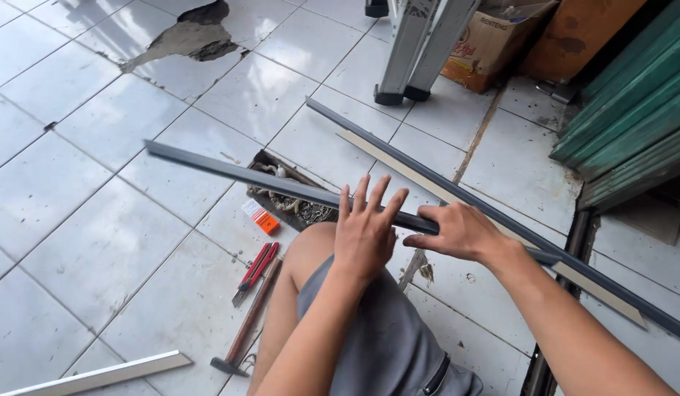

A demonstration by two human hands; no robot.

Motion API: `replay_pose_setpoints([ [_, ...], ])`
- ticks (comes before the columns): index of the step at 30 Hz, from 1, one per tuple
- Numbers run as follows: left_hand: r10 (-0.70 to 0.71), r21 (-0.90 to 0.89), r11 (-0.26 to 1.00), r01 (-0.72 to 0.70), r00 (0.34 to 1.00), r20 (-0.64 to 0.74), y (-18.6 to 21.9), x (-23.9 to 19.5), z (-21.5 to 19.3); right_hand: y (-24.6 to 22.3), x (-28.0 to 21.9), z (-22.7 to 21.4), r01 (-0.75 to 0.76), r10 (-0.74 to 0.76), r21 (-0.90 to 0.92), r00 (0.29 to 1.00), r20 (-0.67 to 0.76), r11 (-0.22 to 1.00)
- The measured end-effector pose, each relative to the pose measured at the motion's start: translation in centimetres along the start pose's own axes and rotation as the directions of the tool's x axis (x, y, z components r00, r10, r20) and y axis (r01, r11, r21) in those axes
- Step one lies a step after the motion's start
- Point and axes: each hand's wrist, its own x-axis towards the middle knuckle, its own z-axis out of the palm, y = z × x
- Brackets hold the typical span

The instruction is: The person sits on the floor and assembles a rectangular metal frame by joining corner pieces and inserting metal bars. They use a hammer to secure the joints and apply glue to the corners before connecting the frame sections.

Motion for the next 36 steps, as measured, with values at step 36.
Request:
replay_pose_setpoints([
  [36, -0.883, -0.176, 0.305, 0.936, 0.347, 0.317, -21.2, -28.7, -17.0, -31.8, 7.0, 21.2, 0.044, -0.577, 0.703, 0.607, 0.546, 0.71],
])
